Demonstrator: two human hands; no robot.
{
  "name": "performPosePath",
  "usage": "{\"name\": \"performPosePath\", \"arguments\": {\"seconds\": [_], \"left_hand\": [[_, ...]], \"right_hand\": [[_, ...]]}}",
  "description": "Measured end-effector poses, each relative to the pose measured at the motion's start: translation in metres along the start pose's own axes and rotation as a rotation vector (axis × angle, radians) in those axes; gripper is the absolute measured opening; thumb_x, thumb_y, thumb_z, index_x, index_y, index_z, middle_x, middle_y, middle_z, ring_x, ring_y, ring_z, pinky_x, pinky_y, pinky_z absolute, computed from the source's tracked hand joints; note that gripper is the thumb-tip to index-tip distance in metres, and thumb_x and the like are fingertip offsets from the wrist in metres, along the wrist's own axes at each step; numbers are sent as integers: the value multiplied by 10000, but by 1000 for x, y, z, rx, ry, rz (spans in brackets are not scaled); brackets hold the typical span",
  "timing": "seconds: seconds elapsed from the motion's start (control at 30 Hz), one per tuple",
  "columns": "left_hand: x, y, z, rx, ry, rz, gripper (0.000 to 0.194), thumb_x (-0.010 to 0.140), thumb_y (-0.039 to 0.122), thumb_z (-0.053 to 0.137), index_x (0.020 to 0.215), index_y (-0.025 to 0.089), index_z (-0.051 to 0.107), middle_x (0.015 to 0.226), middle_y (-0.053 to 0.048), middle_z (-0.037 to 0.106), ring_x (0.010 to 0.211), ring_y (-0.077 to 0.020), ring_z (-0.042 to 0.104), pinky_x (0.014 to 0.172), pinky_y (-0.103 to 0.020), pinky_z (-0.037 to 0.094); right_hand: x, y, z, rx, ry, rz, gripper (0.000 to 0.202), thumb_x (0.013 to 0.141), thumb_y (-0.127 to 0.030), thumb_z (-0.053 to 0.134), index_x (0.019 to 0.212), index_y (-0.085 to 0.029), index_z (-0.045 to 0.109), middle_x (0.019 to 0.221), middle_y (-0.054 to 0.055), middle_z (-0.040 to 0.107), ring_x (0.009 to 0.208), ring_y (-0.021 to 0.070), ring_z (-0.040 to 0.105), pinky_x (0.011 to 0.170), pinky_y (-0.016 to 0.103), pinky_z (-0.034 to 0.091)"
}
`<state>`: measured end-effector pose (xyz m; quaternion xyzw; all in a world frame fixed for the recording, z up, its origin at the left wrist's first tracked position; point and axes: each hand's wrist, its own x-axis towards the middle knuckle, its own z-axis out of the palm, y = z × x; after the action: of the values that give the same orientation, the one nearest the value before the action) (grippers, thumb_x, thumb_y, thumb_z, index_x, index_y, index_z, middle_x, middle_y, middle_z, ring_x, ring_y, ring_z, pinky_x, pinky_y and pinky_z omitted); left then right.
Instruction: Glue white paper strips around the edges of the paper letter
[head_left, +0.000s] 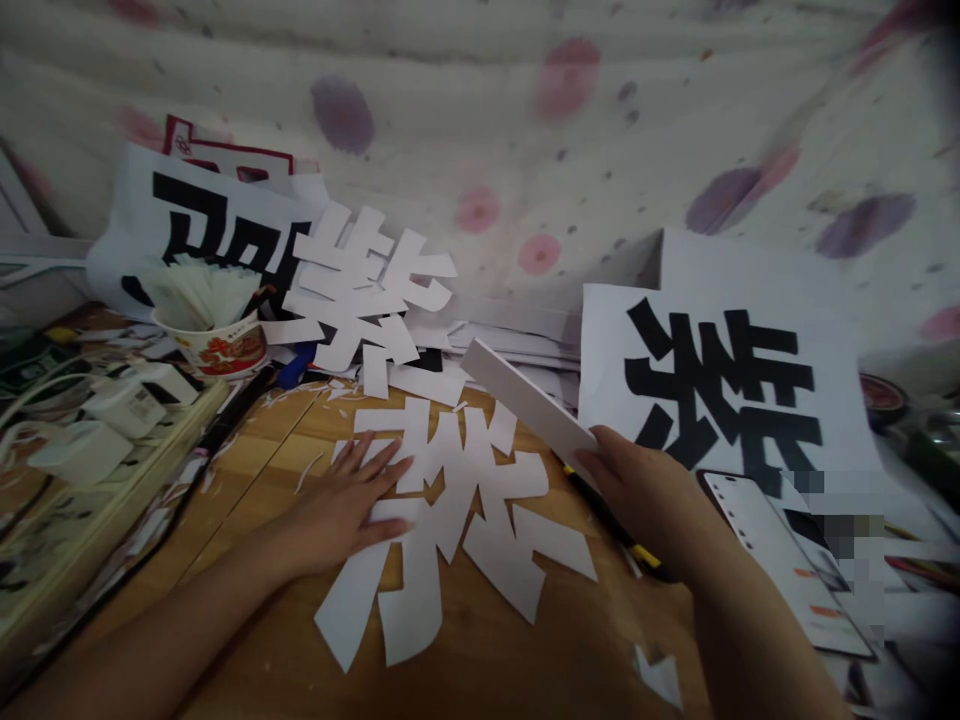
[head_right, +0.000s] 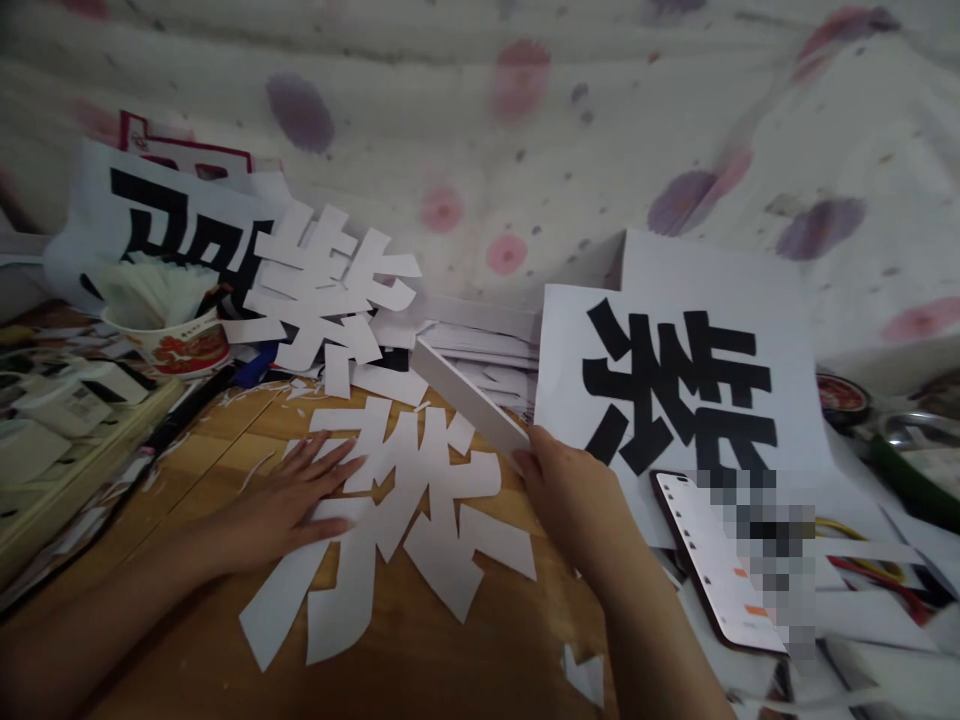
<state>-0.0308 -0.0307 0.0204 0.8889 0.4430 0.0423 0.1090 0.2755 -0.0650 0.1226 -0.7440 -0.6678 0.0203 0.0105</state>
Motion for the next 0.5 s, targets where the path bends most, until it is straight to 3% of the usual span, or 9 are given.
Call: {"name": "performPosePath", "arguments": {"seconds": [0.27,0.4,0.5], "left_hand": [[-1,10,-1,35,49,-68,689,792,656,379,1366,277,340,1467,-69,259,1350,-376,117,1046,-599,117],[2,0,-5,-31,196,-132,500,880,475,372,1264,174,482,1348,-132,437,1248,-288,369,1039,-469,275],[5,-14,-7,-126,268,-181,389,881,353,416,1210,169,516,1217,-104,530,1139,-233,456,985,-391,363]], "right_hand": [[2,4,2,7,1,20,173,883,-295,355,783,-212,469,658,23,598,611,179,561,503,231,274],[2,5,2,-13,7,25,176,885,-303,358,785,-212,471,640,19,590,600,178,557,497,233,270],[3,4,2,-8,6,15,179,885,-300,359,809,-211,494,655,23,603,617,179,568,506,233,281]]}}
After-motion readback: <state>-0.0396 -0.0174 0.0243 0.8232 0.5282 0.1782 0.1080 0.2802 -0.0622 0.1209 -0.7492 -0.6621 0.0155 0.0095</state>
